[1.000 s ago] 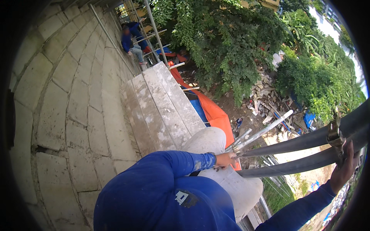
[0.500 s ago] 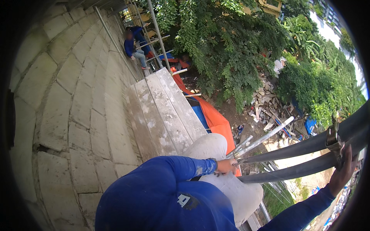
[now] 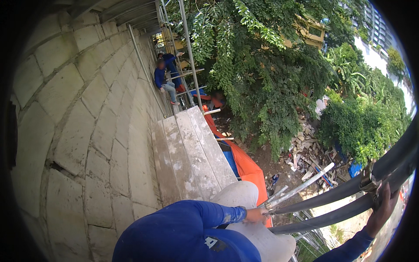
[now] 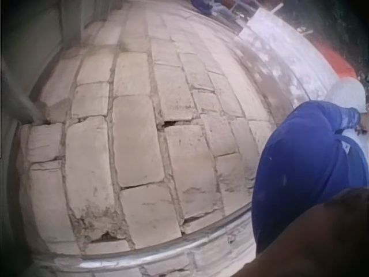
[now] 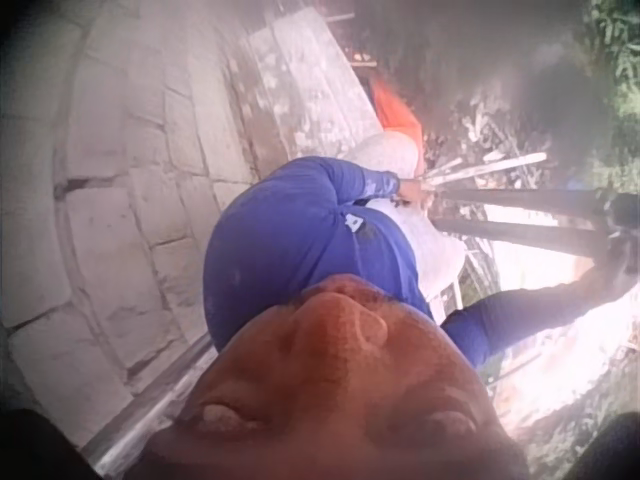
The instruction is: The person is assembling a metal scaffolding structure on the exterior of a building. They use a spanner to tighten couplers connecting vertical and horizontal metal poles. The person works at height, standing on wooden planks, and secures multiple joints to stabilize the frame.
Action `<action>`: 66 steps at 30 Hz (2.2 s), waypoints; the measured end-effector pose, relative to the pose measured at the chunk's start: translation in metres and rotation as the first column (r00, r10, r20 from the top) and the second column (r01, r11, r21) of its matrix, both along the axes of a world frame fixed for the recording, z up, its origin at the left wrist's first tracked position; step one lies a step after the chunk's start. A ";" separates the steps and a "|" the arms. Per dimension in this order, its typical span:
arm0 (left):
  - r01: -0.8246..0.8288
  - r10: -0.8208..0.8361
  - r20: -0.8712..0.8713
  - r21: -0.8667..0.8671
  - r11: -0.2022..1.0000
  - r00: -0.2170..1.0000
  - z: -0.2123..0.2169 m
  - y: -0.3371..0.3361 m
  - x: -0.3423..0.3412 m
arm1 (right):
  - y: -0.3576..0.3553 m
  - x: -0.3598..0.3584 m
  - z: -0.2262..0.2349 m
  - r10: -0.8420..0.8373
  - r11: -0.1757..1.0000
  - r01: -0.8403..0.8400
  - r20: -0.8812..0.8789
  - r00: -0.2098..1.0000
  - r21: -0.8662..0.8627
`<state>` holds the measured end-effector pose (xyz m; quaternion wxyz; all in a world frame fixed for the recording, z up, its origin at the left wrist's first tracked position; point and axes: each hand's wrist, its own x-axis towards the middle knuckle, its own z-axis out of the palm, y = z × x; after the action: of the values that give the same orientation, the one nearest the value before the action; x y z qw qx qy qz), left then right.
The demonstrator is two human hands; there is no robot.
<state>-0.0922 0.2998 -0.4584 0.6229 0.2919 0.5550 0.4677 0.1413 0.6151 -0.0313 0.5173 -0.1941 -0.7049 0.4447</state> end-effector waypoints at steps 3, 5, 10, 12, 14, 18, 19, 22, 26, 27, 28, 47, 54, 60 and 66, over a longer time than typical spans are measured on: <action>-0.017 0.019 -0.034 0.046 0.999 0.999 -0.012 -0.001 -0.001 | 0.006 -0.003 0.001 0.056 0.998 -0.056 0.031 0.998 -0.009; -0.017 0.018 -0.022 0.030 0.999 1.000 -0.008 0.000 0.000 | 0.007 -0.001 -0.001 0.040 0.999 -0.041 0.031 0.999 0.034; 0.020 -0.020 -0.015 0.013 1.000 1.000 0.018 0.007 0.005 | -0.001 0.005 0.006 -0.002 0.999 0.001 0.011 1.000 0.041; 0.021 -0.019 -0.064 0.026 0.999 0.998 0.014 0.006 0.005 | 0.001 0.004 0.007 0.027 0.999 -0.027 0.018 0.999 0.031; 0.007 -0.005 -0.045 0.043 0.999 0.999 0.004 0.005 0.003 | -0.001 -0.001 0.006 0.031 0.999 -0.032 0.024 0.999 0.036; -0.023 0.026 -0.039 0.087 0.996 0.999 -0.015 0.001 0.001 | -0.014 -0.012 0.008 0.044 0.998 -0.045 0.024 0.999 0.050; -0.025 0.030 -0.052 0.081 0.996 0.998 -0.018 0.001 0.000 | -0.014 -0.014 0.008 0.051 0.997 -0.052 0.020 0.998 0.056; 0.010 -0.005 -0.063 0.072 0.997 0.998 -0.006 0.010 0.005 | -0.013 -0.004 0.010 0.025 0.997 -0.025 0.011 1.000 0.072; 0.003 0.000 -0.044 0.067 0.998 0.999 -0.004 0.009 0.006 | -0.020 -0.009 0.012 0.021 0.998 -0.019 -0.031 0.999 0.053; -0.011 0.014 -0.043 0.069 0.998 0.999 -0.007 0.006 0.004 | -0.023 -0.013 0.012 0.027 0.999 -0.025 -0.041 0.999 0.048; -0.027 0.030 -0.044 0.072 0.997 0.999 -0.010 0.002 0.001 | -0.023 -0.016 0.011 0.031 0.998 -0.029 -0.034 0.999 0.052; 0.007 -0.007 -0.040 -0.013 1.000 0.999 0.035 -0.007 0.000 | -0.013 -0.003 0.008 0.063 0.997 -0.064 0.022 0.998 0.053; 0.000 0.000 -0.001 0.024 1.000 1.000 0.025 -0.007 -0.001 | 0.004 0.006 0.000 0.009 0.984 -0.025 0.095 0.995 0.176; 0.006 -0.006 0.018 0.002 1.000 1.000 0.035 -0.007 0.000 | -0.005 0.004 0.004 0.002 0.986 -0.015 0.076 0.997 0.164; -0.019 0.020 0.042 -0.031 0.999 0.999 0.031 -0.008 -0.001 | -0.010 0.003 0.007 0.004 0.987 -0.015 0.068 0.998 0.157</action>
<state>-0.0927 0.2920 -0.4275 0.6343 0.2668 0.5518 0.4713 0.1438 0.6048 -0.0245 0.5050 -0.1639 -0.7558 0.3833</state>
